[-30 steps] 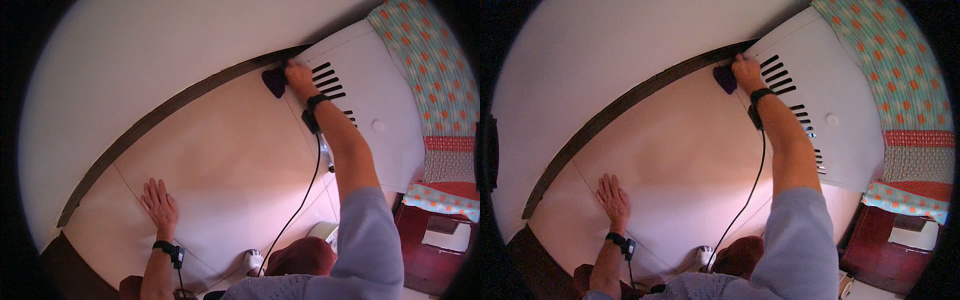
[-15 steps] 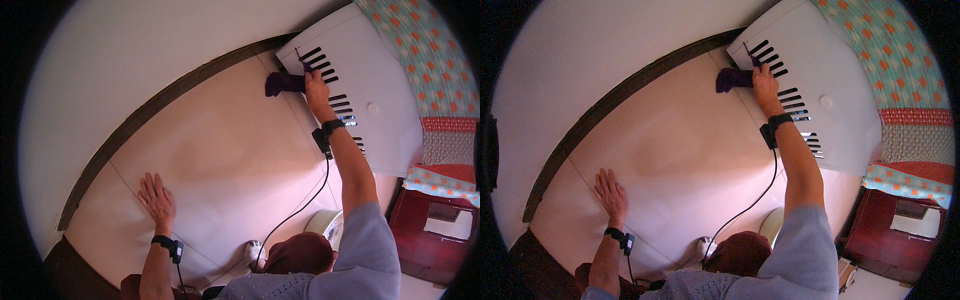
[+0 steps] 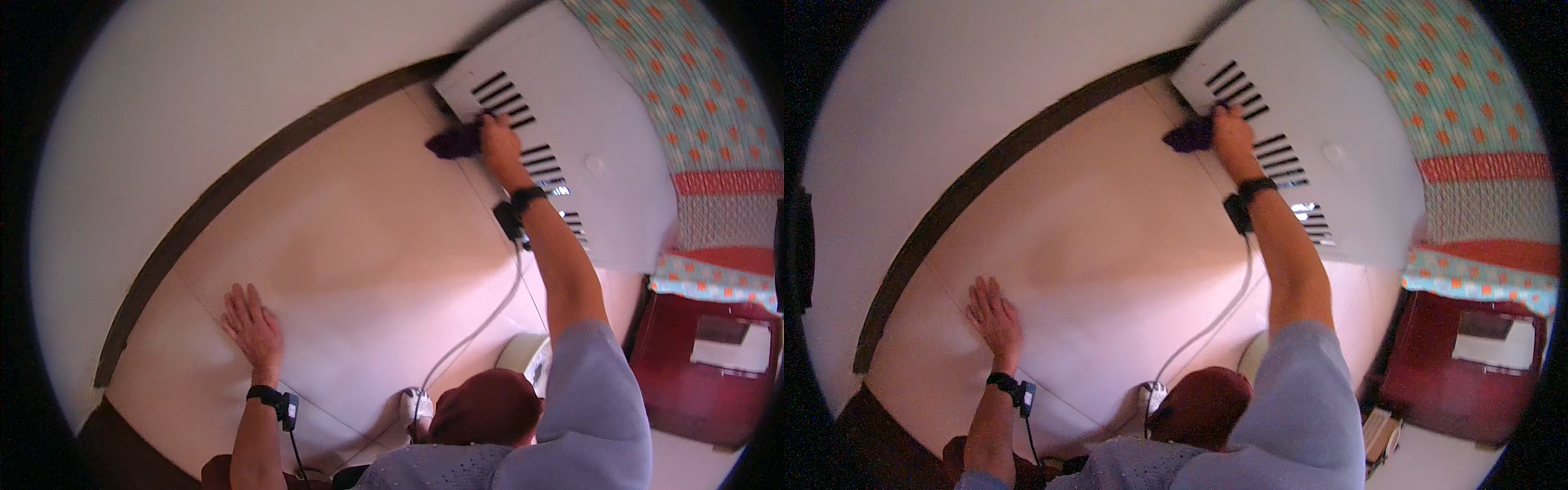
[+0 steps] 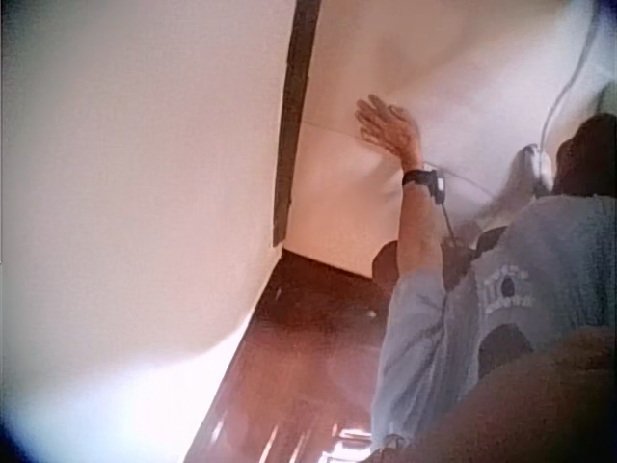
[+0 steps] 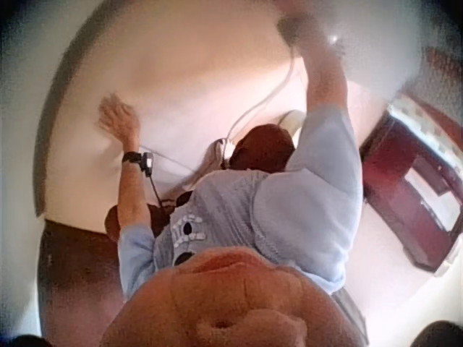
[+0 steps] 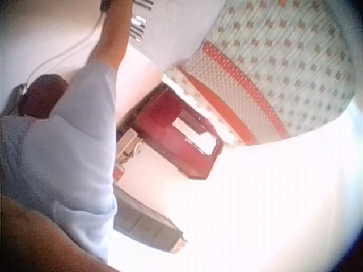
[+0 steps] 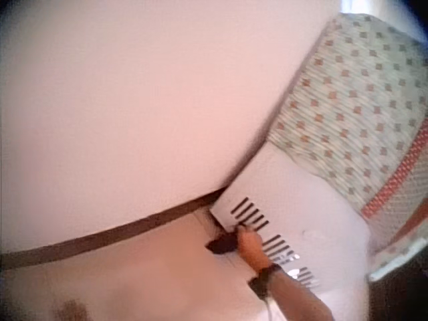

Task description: The person rinses a cloth in a basin of soapy water and wipes the tiled floor edges, baseboards, and the bottom of a door.

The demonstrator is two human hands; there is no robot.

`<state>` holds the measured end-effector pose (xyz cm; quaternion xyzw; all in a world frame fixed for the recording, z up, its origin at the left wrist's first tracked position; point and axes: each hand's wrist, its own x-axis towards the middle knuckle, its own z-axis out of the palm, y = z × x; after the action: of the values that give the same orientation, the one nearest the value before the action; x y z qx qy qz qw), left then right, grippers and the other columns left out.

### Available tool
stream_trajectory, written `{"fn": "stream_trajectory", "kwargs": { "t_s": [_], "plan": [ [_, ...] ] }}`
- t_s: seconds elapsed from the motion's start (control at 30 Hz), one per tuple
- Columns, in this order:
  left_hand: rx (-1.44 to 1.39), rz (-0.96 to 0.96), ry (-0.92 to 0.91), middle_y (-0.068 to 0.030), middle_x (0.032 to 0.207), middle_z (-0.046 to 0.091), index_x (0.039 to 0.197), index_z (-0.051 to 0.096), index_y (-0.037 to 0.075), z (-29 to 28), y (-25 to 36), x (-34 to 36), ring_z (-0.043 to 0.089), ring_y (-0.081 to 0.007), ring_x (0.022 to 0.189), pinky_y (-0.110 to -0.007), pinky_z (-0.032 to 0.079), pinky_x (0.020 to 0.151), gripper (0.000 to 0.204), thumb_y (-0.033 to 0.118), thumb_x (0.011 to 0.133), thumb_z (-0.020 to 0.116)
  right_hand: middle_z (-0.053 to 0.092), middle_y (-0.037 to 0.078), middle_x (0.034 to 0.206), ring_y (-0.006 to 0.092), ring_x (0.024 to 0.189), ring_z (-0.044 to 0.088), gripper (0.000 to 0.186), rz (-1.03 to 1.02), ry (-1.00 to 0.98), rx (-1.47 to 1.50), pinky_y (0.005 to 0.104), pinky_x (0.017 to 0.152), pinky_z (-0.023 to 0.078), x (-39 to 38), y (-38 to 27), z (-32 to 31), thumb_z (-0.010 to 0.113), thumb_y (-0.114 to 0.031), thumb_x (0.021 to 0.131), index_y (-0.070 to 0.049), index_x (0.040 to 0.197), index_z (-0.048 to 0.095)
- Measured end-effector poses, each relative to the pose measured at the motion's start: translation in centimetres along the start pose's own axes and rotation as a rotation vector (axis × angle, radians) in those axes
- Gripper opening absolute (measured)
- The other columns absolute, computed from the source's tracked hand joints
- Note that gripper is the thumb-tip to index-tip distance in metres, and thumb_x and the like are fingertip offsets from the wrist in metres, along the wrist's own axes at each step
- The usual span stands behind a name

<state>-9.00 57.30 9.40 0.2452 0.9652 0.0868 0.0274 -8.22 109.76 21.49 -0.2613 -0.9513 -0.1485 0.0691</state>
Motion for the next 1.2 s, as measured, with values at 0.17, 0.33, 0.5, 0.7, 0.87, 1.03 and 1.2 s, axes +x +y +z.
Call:
{"fn": "stream_trajectory", "kwargs": {
  "t_s": [0.17,0.33,0.5,0.7,0.87,1.03,1.2],
  "plan": [
    [0.109,-0.022,0.073,-0.0127,0.142,0.028,0.134,0.036,0.011,0.5,-0.3,-0.3,0.026,-0.0330,0.130,-0.051,0.021,0.102,0.045,0.020,0.089,0.039,0.066,0.015,0.082,0.0225,0.072,0.063,0.029,-0.352,-0.719,0.489,0.0322,0.065,0.050,-4.4,-2.5,2.6,0.064,-0.018,0.067,-0.007,0.093,0.068],
    [0.127,0.041,0.097,-0.0123,0.143,0.027,0.135,0.034,0.011,0.3,0.0,-0.6,0.025,-0.0318,0.131,-0.051,0.021,0.102,0.045,0.021,0.091,0.036,0.063,0.014,0.099,0.0299,0.097,0.057,0.041,-0.008,-0.509,0.498,0.0358,0.082,0.045,-9.9,-5.3,-0.5,0.058,-0.041,0.083,-0.013,0.112,0.060],
    [0.109,0.058,0.124,-0.0137,0.143,0.027,0.136,0.033,0.009,0.9,0.2,-0.7,0.025,-0.0339,0.131,-0.051,0.020,0.102,0.044,0.020,0.093,0.034,0.053,0.010,0.119,0.0268,0.120,0.040,0.042,-0.419,-0.038,0.566,0.0459,0.096,0.032,-15.7,-12.2,3.7,0.056,-0.040,0.082,-0.016,0.116,0.055],
    [0.089,0.068,0.170,-0.0141,0.142,0.029,0.136,0.034,0.009,0.6,-0.6,-1.1,0.026,-0.0344,0.130,-0.052,0.018,0.103,0.044,0.019,0.093,0.036,0.054,0.000,0.115,0.0206,0.115,0.042,0.026,-0.248,0.157,0.576,0.0456,0.090,0.034,-15.3,-11.4,7.3,0.051,-0.031,0.084,-0.015,0.102,0.061],
    [0.084,0.089,0.188,-0.0137,0.142,0.029,0.136,0.034,0.012,1.5,-1.3,-0.4,0.026,-0.0333,0.130,-0.051,0.018,0.103,0.043,0.021,0.094,0.035,0.060,0.011,0.106,0.0297,0.101,0.053,0.028,0.056,0.303,0.447,0.0407,0.087,0.042,-19.0,1.8,11.9,0.048,-0.028,0.085,-0.009,0.100,0.062],
    [0.146,0.083,0.158,-0.0124,0.144,0.025,0.137,0.032,0.013,1.7,-1.4,-0.6,0.022,-0.0308,0.132,-0.048,0.015,0.105,0.045,0.028,0.095,0.031,0.052,0.011,0.119,0.0298,0.111,0.046,0.034,0.232,-0.020,-0.018,0.0418,0.094,0.036,-32.6,8.7,10.6,0.041,-0.031,0.089,-0.009,0.111,0.054],
    [0.162,0.125,0.214,-0.0126,0.143,0.026,0.138,0.030,0.014,3.1,-1.4,0.1,0.021,-0.0316,0.132,-0.052,0.016,0.104,0.046,0.030,0.095,0.031,0.046,0.019,0.125,0.0367,0.118,0.039,0.047,0.509,0.047,0.204,0.0443,0.101,0.027,-40.9,1.5,7.3,0.042,-0.035,0.090,-0.003,0.123,0.046]
  ]
}}
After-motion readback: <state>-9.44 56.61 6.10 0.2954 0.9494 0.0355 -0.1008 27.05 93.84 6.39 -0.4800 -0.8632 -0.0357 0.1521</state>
